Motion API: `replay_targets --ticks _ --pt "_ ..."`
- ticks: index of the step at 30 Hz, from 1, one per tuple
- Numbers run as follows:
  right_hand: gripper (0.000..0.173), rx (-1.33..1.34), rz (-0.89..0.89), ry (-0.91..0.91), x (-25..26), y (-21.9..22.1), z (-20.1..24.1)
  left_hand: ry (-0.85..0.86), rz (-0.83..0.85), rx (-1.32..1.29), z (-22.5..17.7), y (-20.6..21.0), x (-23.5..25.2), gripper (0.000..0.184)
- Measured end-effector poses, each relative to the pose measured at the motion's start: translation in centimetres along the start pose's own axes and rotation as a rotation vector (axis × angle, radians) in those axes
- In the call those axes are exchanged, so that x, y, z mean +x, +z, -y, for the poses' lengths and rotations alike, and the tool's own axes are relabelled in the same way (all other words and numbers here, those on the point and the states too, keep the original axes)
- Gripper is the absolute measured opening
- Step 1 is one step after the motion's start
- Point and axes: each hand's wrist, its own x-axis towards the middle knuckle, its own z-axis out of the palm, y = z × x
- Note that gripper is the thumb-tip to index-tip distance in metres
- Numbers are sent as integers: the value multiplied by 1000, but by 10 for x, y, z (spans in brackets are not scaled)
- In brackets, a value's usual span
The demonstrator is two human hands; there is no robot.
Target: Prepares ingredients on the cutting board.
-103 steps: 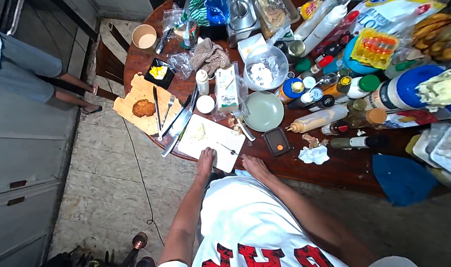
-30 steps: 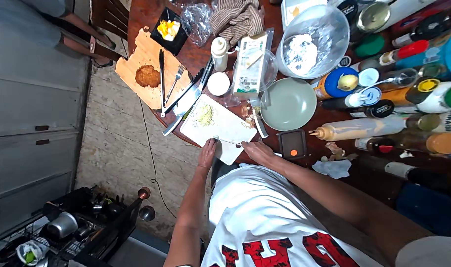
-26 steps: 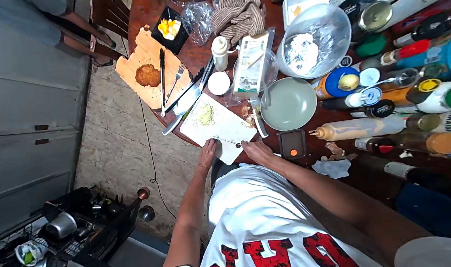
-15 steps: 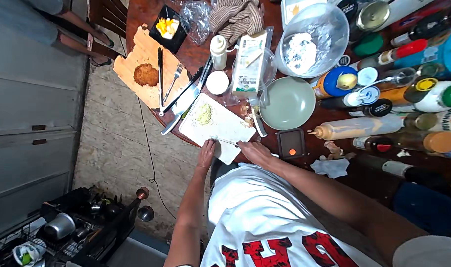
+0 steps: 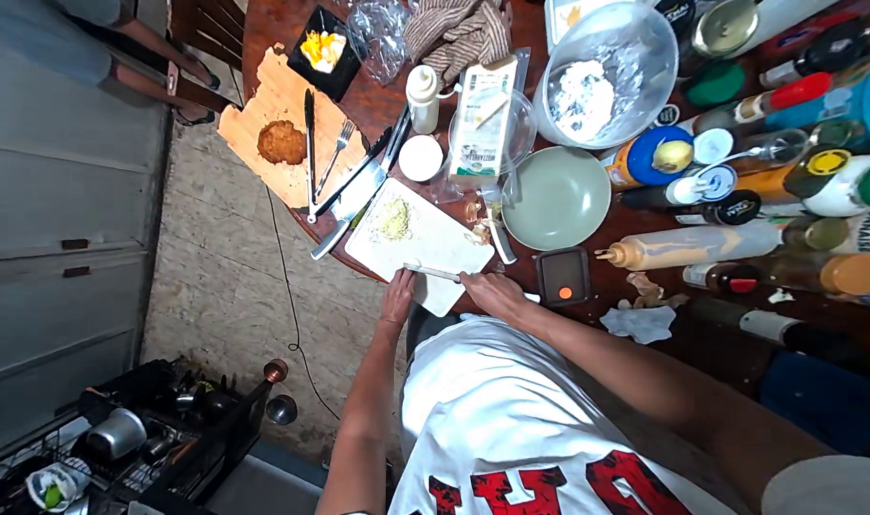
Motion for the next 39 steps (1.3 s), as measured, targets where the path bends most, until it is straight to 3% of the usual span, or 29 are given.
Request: replay_targets --ticks 27,34,36,39 --pt "31 18 36 56 -1 -1 6 -4 -55 -1 -1 6 -4 25" --pt "29 36 20 41 5 -2 -7 -68 18 -60 -4 -1 0 33" --pt "27 20 -14 20 6 3 -10 -83 -92 -65 -6 -11 -5 32" --pt "30 13 -29 26 6 4 -15 9 -397 14 -26 -57 -7 28"
